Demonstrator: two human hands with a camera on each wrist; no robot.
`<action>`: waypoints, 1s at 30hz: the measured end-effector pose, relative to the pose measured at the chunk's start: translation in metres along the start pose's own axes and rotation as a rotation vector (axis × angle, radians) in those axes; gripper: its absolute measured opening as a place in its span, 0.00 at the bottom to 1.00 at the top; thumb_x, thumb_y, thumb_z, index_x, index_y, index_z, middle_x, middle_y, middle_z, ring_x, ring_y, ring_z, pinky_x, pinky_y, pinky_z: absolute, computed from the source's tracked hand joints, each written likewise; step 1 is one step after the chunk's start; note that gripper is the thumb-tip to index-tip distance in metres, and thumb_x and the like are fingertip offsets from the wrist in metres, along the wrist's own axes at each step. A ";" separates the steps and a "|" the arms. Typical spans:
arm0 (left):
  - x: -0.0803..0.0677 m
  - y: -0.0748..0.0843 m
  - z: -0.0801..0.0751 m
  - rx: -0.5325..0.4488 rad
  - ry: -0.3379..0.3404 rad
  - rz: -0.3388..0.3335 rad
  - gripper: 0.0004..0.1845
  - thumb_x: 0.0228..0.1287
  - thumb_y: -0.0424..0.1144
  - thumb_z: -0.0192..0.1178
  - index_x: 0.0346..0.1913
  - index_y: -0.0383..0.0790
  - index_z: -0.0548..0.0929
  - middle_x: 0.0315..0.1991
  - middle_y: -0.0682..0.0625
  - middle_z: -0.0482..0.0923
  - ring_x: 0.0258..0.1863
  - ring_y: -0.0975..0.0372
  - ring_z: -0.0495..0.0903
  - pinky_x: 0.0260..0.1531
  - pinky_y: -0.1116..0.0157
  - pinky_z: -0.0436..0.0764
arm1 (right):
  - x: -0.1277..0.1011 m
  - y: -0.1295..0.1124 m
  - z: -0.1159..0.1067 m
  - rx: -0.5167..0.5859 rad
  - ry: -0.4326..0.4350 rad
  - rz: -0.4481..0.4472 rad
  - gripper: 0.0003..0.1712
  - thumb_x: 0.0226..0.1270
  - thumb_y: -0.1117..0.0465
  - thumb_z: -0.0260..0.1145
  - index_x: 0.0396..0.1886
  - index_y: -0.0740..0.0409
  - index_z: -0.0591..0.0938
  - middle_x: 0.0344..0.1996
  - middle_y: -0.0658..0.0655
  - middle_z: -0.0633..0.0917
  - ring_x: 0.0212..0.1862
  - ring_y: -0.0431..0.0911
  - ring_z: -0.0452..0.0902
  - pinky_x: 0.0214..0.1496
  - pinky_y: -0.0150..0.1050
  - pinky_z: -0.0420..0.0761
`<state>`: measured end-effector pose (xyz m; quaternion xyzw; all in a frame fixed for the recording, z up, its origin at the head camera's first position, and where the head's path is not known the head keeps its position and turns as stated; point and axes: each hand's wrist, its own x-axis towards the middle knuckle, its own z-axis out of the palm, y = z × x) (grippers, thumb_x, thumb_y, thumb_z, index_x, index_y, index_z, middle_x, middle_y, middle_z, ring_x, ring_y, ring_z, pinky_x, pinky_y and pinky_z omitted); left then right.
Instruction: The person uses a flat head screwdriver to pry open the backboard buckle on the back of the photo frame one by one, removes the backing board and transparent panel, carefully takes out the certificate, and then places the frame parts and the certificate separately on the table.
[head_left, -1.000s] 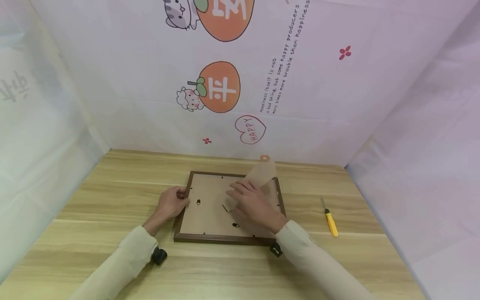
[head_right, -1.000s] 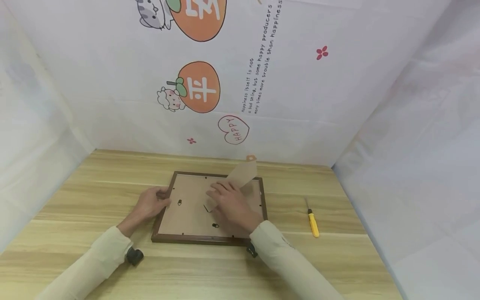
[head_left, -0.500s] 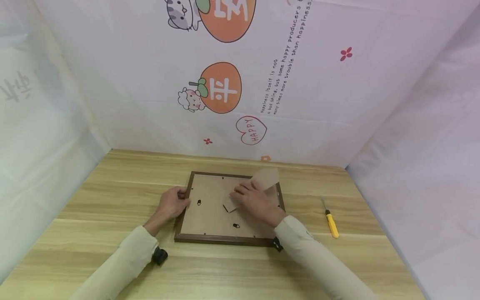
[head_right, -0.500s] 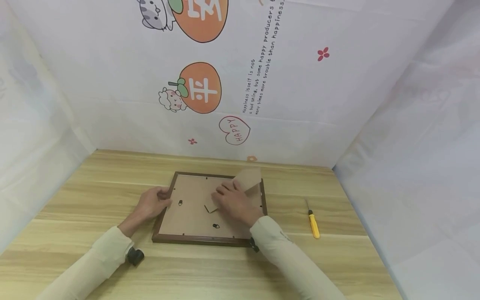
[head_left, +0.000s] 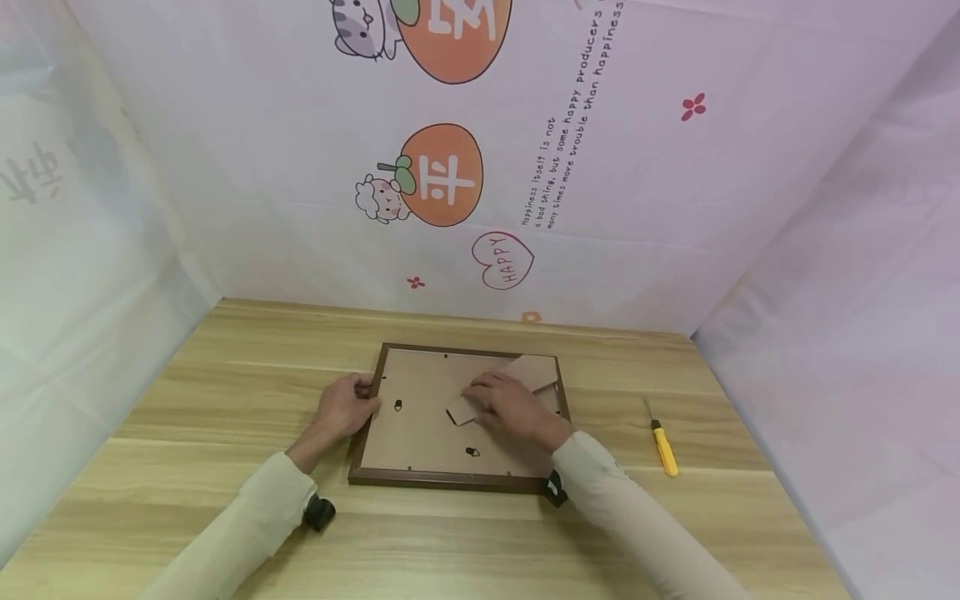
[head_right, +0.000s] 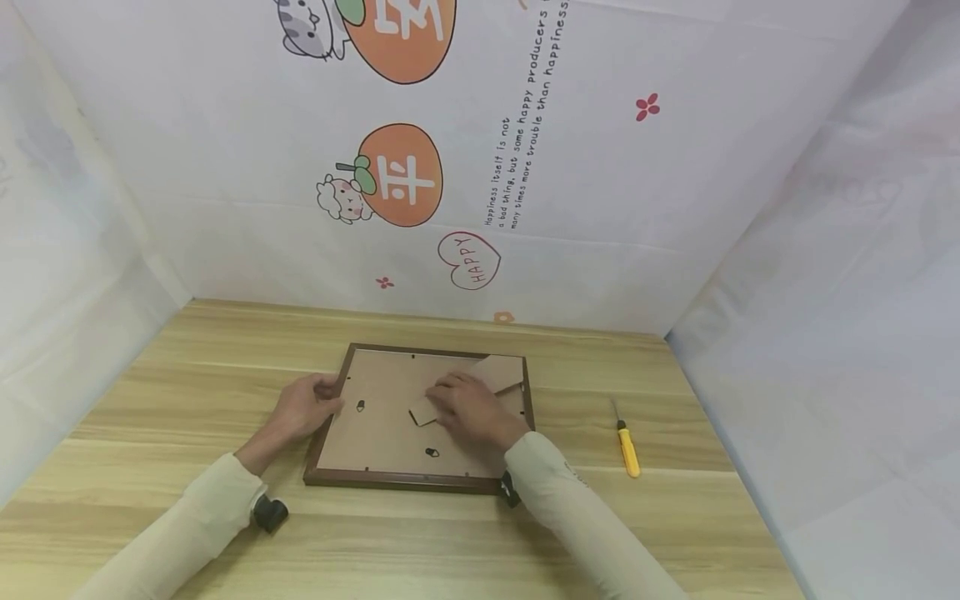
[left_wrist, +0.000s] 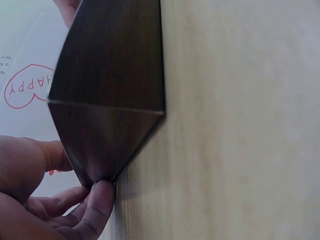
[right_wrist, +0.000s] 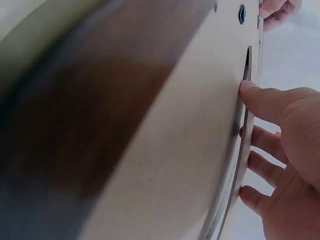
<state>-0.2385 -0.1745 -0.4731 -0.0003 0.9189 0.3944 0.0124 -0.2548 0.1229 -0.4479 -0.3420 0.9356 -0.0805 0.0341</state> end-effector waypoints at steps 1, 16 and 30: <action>0.000 0.000 0.000 0.000 0.000 -0.001 0.21 0.63 0.35 0.61 0.58 0.29 0.77 0.51 0.35 0.82 0.52 0.46 0.81 0.51 0.52 0.83 | 0.000 0.001 0.000 0.035 0.000 0.000 0.27 0.68 0.56 0.66 0.65 0.54 0.76 0.65 0.55 0.76 0.70 0.52 0.67 0.75 0.48 0.66; -0.001 0.001 0.000 -0.001 -0.006 -0.017 0.22 0.63 0.36 0.61 0.58 0.29 0.76 0.51 0.36 0.82 0.52 0.46 0.81 0.50 0.52 0.84 | -0.005 0.009 0.007 0.248 0.044 0.074 0.27 0.68 0.55 0.66 0.65 0.55 0.76 0.66 0.59 0.73 0.69 0.54 0.67 0.72 0.50 0.69; -0.001 0.001 0.000 -0.010 -0.008 -0.023 0.22 0.63 0.36 0.61 0.59 0.29 0.76 0.52 0.35 0.81 0.52 0.46 0.81 0.51 0.52 0.83 | -0.053 0.045 -0.005 0.428 0.276 0.205 0.24 0.67 0.62 0.67 0.61 0.61 0.77 0.58 0.61 0.82 0.56 0.56 0.81 0.57 0.49 0.83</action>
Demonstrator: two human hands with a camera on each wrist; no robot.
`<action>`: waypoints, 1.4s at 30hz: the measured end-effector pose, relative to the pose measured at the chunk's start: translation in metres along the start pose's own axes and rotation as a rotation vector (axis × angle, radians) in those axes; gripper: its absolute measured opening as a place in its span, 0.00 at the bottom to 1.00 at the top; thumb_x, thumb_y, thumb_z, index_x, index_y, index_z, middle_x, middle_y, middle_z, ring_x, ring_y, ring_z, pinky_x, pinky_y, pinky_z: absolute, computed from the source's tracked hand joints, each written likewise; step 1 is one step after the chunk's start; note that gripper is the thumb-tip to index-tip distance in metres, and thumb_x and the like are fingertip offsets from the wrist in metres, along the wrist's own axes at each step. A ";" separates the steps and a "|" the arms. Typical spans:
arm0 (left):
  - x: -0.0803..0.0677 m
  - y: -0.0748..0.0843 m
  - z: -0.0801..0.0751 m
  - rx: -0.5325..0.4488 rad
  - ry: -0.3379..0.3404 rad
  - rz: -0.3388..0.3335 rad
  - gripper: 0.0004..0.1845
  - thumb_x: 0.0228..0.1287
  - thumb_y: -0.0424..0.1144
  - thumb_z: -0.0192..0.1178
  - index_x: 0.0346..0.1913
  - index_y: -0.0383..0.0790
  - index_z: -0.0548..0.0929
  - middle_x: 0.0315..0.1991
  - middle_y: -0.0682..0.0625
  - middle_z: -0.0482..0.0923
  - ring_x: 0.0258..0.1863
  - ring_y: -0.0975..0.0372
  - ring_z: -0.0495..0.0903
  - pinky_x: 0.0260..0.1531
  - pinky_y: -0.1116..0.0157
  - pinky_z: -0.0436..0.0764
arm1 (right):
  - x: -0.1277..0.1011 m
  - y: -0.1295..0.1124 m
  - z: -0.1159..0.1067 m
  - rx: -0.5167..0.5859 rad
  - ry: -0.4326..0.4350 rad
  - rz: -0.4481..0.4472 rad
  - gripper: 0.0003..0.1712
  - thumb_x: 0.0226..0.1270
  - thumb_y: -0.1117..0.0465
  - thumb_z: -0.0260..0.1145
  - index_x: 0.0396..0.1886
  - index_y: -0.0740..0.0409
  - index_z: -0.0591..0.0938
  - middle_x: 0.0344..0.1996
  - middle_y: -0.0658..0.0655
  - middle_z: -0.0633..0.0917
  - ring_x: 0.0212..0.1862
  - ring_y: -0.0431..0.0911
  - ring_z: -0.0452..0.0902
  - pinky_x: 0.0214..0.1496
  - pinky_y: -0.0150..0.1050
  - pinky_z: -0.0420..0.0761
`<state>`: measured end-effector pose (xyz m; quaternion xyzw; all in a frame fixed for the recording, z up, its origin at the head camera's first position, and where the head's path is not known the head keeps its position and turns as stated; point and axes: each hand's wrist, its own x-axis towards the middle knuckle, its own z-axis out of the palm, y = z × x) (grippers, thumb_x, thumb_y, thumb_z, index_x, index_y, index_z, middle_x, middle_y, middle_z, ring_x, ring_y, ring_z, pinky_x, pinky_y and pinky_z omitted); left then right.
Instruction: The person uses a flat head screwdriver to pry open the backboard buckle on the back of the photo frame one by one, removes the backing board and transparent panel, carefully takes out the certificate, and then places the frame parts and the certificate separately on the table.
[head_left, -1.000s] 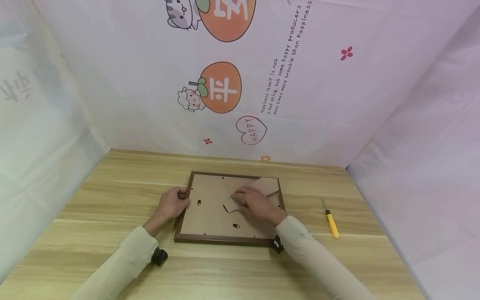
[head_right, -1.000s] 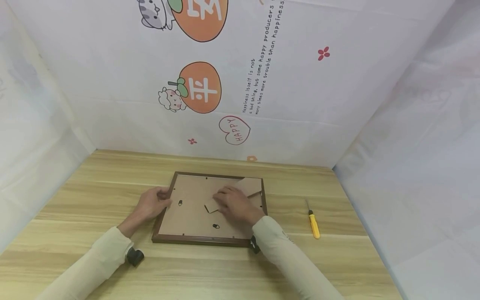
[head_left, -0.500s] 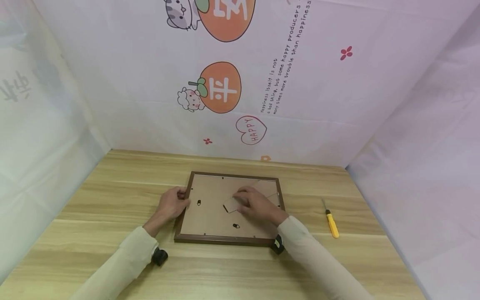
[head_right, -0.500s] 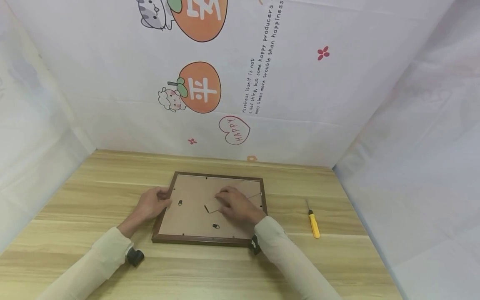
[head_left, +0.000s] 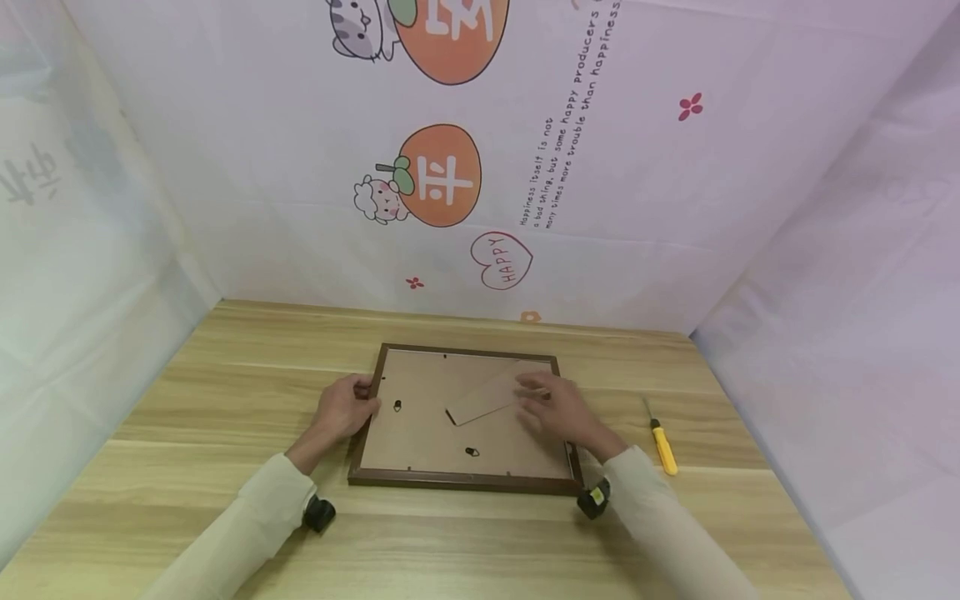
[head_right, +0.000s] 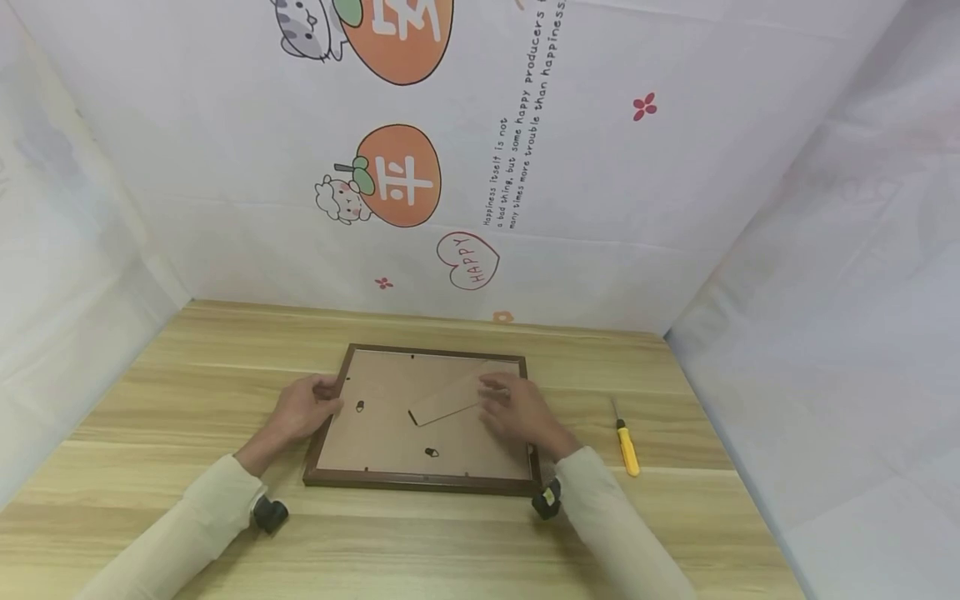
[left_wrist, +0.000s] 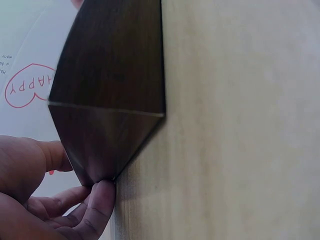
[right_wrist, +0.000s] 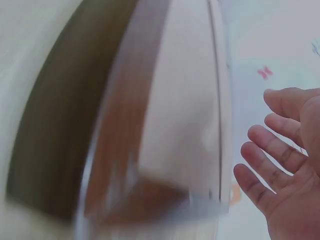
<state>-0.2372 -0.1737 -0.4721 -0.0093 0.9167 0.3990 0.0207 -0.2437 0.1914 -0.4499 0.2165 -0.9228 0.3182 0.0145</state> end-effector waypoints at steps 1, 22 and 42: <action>0.000 0.000 0.000 0.000 -0.001 0.000 0.22 0.63 0.35 0.61 0.59 0.29 0.76 0.52 0.35 0.81 0.53 0.46 0.80 0.51 0.51 0.83 | -0.004 0.003 -0.005 0.024 0.021 0.011 0.23 0.67 0.62 0.66 0.61 0.62 0.77 0.57 0.62 0.82 0.55 0.56 0.81 0.55 0.49 0.84; -0.001 -0.003 0.000 -0.023 0.000 -0.003 0.23 0.64 0.35 0.61 0.60 0.29 0.76 0.52 0.35 0.81 0.53 0.46 0.80 0.52 0.52 0.83 | -0.071 0.063 -0.060 0.082 0.266 0.251 0.21 0.71 0.58 0.63 0.58 0.66 0.78 0.51 0.65 0.84 0.53 0.56 0.81 0.56 0.44 0.84; -0.004 0.001 0.000 -0.026 -0.003 0.012 0.23 0.63 0.34 0.61 0.59 0.29 0.76 0.52 0.34 0.81 0.52 0.46 0.80 0.50 0.52 0.84 | -0.111 0.102 -0.060 -0.076 0.513 0.520 0.21 0.66 0.59 0.67 0.52 0.70 0.80 0.47 0.72 0.84 0.50 0.64 0.81 0.54 0.58 0.80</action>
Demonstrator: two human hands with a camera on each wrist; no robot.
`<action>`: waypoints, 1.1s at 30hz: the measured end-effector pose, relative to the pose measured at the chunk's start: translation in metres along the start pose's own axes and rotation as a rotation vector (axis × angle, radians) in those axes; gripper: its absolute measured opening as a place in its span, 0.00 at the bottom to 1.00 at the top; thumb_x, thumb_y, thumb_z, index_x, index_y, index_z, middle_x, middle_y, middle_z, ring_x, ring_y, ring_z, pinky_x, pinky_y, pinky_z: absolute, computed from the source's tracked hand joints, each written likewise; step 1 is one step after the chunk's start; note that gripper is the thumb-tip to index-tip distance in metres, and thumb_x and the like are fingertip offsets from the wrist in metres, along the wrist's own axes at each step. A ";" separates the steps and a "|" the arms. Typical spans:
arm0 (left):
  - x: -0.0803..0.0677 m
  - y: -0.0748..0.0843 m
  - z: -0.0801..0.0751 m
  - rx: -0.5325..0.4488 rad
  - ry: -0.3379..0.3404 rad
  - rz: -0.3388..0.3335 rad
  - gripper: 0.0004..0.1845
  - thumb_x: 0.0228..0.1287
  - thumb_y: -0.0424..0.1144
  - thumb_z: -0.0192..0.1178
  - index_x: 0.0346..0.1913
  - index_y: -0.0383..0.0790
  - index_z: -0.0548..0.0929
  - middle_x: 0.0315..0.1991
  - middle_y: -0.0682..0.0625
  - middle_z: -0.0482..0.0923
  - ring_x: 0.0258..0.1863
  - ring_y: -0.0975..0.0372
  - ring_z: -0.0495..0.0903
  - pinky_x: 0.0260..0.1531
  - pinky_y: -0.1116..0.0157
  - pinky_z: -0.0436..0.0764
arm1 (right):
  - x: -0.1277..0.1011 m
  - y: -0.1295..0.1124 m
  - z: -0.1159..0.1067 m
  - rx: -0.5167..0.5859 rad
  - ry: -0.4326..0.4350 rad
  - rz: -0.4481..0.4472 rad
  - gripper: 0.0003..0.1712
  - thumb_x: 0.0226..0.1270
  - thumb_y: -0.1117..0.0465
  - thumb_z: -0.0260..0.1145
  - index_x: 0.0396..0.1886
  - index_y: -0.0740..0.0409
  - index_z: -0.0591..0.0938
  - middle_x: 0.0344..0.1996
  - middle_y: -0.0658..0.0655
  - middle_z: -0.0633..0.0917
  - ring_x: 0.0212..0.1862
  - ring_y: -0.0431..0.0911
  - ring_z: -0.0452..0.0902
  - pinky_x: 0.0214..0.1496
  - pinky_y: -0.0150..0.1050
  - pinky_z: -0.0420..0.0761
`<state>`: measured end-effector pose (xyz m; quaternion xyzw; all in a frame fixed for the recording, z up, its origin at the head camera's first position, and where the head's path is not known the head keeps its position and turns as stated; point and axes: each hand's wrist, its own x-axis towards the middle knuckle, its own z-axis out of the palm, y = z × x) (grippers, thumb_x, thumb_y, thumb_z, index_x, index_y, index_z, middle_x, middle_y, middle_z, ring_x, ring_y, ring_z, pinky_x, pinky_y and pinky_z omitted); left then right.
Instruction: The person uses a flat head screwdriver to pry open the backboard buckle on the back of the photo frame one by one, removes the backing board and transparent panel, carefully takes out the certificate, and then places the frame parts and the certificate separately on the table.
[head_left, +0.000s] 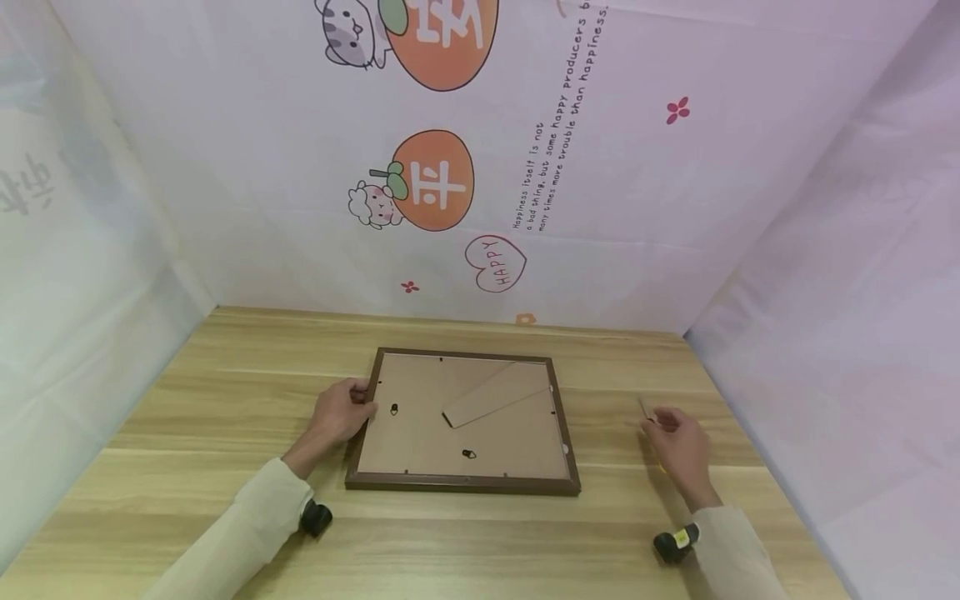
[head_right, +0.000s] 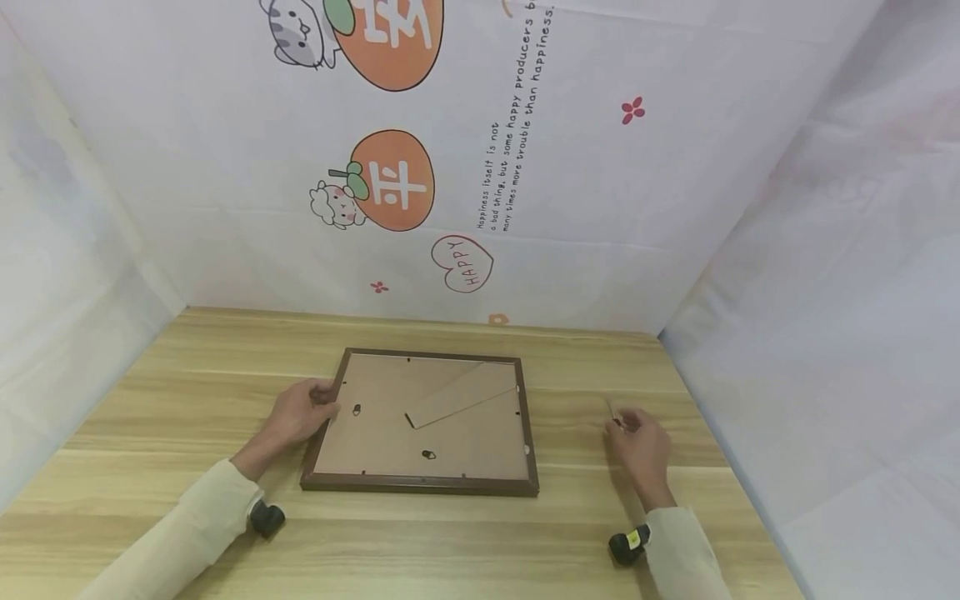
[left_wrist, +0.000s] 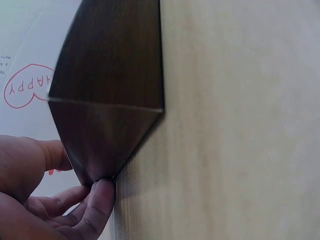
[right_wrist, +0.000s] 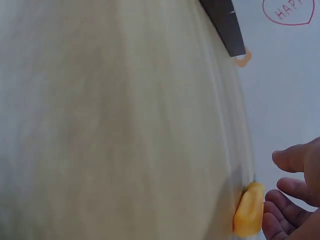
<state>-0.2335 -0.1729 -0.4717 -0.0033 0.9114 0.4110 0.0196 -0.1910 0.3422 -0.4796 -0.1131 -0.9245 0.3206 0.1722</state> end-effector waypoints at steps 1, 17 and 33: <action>0.000 0.000 0.000 -0.002 -0.001 -0.001 0.23 0.63 0.34 0.61 0.59 0.29 0.75 0.52 0.34 0.81 0.52 0.46 0.80 0.51 0.52 0.84 | 0.000 0.001 0.000 -0.015 0.014 0.001 0.21 0.65 0.59 0.67 0.51 0.70 0.81 0.47 0.73 0.84 0.49 0.64 0.82 0.53 0.58 0.80; 0.000 -0.001 0.000 -0.007 0.002 -0.004 0.22 0.63 0.34 0.60 0.59 0.29 0.76 0.52 0.35 0.81 0.53 0.45 0.80 0.51 0.52 0.83 | -0.002 0.014 -0.001 -0.032 0.021 0.078 0.14 0.57 0.61 0.73 0.41 0.66 0.86 0.33 0.63 0.89 0.26 0.36 0.80 0.30 0.25 0.71; -0.001 -0.003 0.000 0.006 -0.014 0.025 0.21 0.65 0.35 0.60 0.58 0.29 0.76 0.53 0.34 0.80 0.54 0.44 0.80 0.52 0.52 0.83 | 0.002 -0.054 0.000 0.242 -0.100 -0.026 0.20 0.66 0.54 0.69 0.51 0.62 0.85 0.46 0.66 0.87 0.32 0.36 0.85 0.34 0.33 0.86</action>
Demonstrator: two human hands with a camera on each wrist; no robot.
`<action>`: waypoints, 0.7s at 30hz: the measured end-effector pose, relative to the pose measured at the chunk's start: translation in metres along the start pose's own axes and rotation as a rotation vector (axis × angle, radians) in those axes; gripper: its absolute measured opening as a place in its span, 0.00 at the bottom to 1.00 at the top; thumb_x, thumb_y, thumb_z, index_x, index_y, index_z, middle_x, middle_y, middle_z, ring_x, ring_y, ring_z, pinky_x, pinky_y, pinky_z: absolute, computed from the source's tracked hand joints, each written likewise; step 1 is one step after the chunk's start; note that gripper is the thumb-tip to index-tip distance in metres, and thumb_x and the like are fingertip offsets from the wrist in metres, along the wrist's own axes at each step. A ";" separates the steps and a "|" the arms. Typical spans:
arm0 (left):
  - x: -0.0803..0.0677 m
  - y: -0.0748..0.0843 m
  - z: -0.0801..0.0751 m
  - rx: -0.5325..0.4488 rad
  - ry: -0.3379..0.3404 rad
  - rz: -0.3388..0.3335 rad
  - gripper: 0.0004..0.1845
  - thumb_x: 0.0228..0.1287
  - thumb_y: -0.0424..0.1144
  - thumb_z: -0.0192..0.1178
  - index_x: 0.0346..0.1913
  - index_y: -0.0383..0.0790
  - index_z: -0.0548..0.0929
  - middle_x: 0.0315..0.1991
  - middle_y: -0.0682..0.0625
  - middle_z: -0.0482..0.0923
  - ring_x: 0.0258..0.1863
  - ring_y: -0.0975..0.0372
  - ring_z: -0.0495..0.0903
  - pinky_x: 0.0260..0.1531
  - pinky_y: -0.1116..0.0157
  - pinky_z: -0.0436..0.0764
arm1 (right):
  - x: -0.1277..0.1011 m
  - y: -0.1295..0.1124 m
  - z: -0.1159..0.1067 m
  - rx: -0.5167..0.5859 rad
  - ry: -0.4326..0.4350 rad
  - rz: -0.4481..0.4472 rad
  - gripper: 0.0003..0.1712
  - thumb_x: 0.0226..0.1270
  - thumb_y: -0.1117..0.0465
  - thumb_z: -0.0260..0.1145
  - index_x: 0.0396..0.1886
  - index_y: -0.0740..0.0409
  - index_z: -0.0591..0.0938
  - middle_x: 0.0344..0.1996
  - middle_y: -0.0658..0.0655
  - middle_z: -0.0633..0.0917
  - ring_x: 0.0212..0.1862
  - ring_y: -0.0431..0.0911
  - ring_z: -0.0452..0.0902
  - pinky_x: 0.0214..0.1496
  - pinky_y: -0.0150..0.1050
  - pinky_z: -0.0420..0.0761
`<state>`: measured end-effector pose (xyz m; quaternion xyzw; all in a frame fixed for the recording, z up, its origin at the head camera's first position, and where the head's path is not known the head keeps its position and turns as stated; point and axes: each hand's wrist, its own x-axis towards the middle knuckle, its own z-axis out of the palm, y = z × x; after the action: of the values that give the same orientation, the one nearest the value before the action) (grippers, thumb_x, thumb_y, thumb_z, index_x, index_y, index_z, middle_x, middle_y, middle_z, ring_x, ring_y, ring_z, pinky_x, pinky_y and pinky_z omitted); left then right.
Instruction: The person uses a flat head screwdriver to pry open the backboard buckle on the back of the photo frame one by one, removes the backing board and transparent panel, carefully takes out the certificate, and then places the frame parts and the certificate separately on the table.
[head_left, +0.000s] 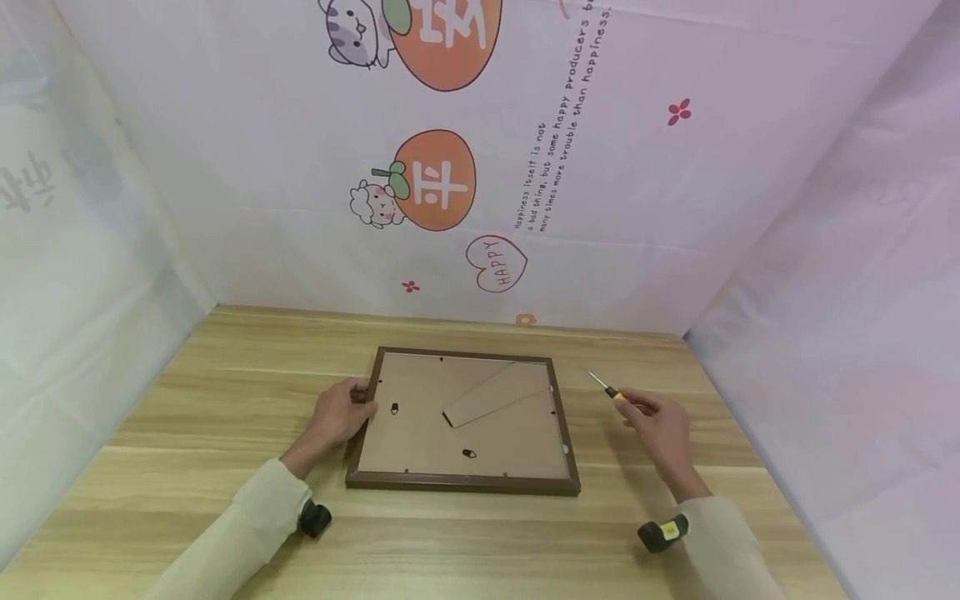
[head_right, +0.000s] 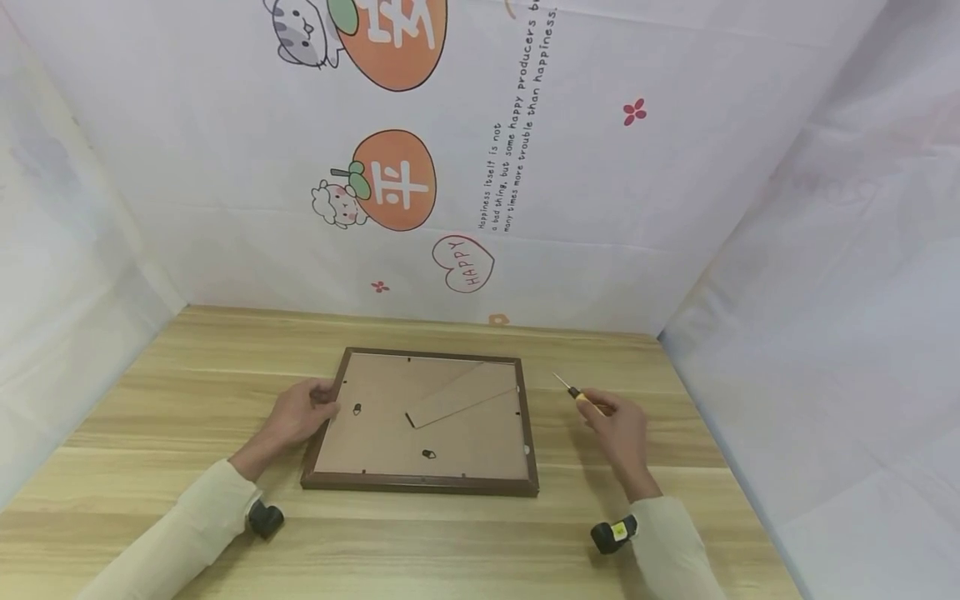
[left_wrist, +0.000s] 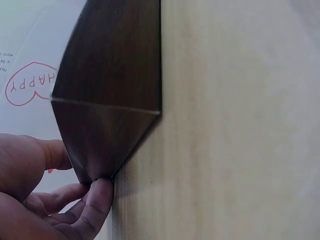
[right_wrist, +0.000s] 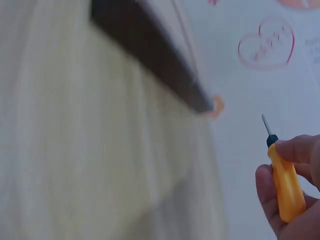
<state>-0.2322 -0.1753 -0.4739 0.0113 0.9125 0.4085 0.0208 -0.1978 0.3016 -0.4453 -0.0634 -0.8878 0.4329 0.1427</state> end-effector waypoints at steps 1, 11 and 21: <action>0.000 0.000 0.000 -0.001 0.001 0.000 0.21 0.65 0.35 0.60 0.58 0.29 0.76 0.53 0.34 0.80 0.54 0.44 0.80 0.52 0.52 0.83 | 0.001 -0.006 0.003 0.012 -0.015 -0.015 0.20 0.66 0.53 0.69 0.51 0.62 0.85 0.46 0.65 0.87 0.33 0.37 0.85 0.33 0.33 0.86; -0.003 0.001 0.000 0.008 0.008 -0.006 0.18 0.63 0.35 0.61 0.54 0.30 0.77 0.51 0.35 0.81 0.51 0.46 0.81 0.51 0.52 0.83 | 0.006 -0.063 0.042 0.070 -0.151 -0.126 0.16 0.62 0.53 0.72 0.45 0.58 0.87 0.44 0.60 0.89 0.39 0.41 0.85 0.38 0.30 0.84; -0.005 0.001 0.000 -0.002 0.017 0.006 0.16 0.62 0.34 0.62 0.52 0.31 0.78 0.49 0.36 0.82 0.49 0.47 0.82 0.48 0.53 0.84 | 0.018 -0.105 0.104 0.085 -0.334 -0.203 0.11 0.61 0.57 0.72 0.42 0.55 0.89 0.42 0.56 0.89 0.44 0.47 0.85 0.44 0.37 0.86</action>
<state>-0.2272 -0.1747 -0.4727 0.0106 0.9121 0.4097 0.0117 -0.2459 0.1627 -0.4201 0.1054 -0.8820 0.4577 0.0387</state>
